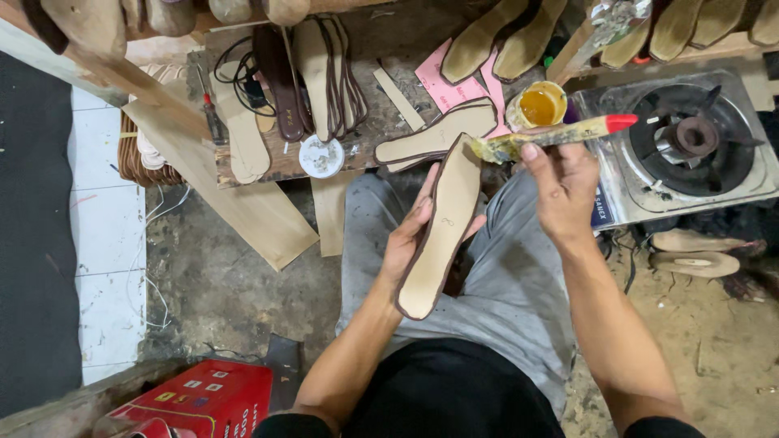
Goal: The person sits on the floor and uses a brush to apply glue from a cup onto the underside of shoe insoles one at a time, coating the surface, then places each finished insole on the rack above the workbench and picks up the next one.
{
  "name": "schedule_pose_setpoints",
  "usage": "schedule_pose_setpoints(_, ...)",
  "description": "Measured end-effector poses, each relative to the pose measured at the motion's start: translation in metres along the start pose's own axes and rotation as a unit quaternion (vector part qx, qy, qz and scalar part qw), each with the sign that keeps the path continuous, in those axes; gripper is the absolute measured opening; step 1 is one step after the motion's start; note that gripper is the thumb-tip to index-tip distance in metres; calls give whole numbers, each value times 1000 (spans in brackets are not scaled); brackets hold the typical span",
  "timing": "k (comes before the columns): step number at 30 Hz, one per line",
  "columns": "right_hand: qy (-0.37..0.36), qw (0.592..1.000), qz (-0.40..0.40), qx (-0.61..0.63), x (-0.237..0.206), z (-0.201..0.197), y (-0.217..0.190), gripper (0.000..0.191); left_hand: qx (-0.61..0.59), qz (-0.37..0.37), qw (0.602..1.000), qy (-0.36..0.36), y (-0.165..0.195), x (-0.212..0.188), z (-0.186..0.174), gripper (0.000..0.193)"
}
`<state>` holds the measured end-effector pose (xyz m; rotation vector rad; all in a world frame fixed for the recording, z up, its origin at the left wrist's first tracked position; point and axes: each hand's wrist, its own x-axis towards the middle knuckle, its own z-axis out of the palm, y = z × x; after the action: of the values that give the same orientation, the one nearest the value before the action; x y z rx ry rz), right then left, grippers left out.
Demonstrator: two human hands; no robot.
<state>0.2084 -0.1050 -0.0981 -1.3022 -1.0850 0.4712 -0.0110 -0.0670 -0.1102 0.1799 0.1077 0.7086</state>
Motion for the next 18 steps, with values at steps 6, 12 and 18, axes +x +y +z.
schedule_pose_setpoints(6,14,996,14,-83,4,14,-14,16,49,-15,998,-38,-5,0,12,72)
schedule_pose_setpoints(12,-72,984,-132,-101,-12,19,-20,15,100,-11,995,-15,-1,3,7,73)
schedule_pose_setpoints(18,-156,968,-155,-122,-30,25,-29,12,60,15,998,-14,3,13,-9,68)
